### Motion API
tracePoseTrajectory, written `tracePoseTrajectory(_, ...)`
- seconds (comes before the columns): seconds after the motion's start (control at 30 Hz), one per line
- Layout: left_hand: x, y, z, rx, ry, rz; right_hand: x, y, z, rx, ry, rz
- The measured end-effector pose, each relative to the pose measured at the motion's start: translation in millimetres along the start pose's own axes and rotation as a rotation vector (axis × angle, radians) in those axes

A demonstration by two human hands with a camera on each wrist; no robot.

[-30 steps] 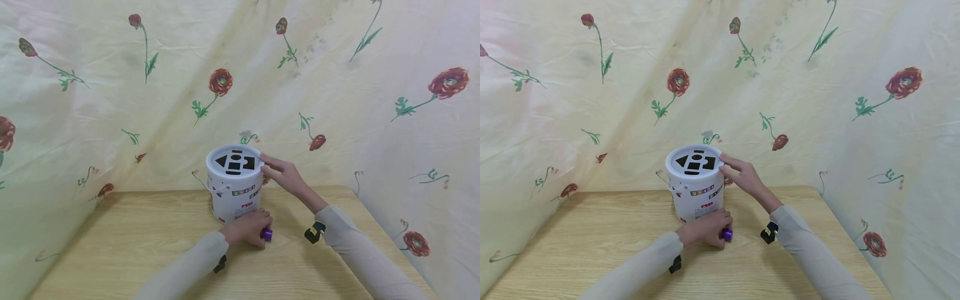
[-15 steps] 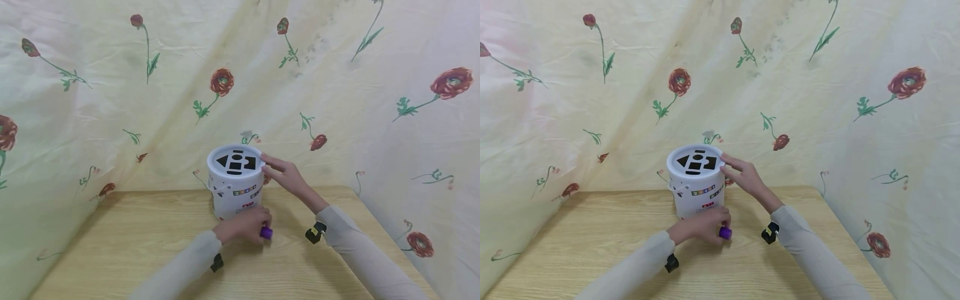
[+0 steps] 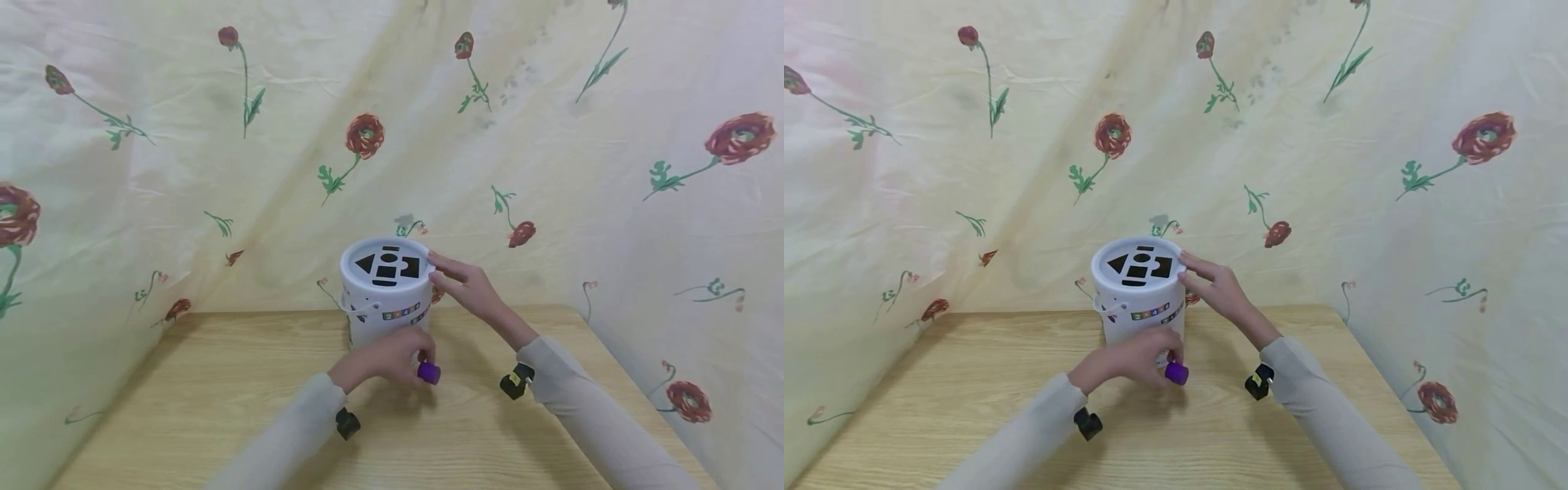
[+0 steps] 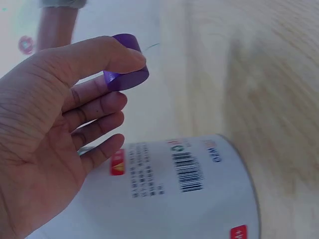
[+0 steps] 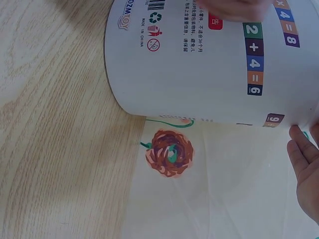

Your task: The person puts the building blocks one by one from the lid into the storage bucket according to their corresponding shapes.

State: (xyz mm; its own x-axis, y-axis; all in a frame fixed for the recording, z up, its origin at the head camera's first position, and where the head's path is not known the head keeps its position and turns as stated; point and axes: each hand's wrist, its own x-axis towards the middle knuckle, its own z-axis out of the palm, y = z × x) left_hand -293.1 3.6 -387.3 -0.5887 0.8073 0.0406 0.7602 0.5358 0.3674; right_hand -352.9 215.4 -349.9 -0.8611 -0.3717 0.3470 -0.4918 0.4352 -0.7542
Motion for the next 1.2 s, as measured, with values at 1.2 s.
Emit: tracePoseTrajectory(1.2,-41.1,3.5,-110.1,-0.26,0.529,0.024,-1,0,0,0.002,-0.006,-0.011)
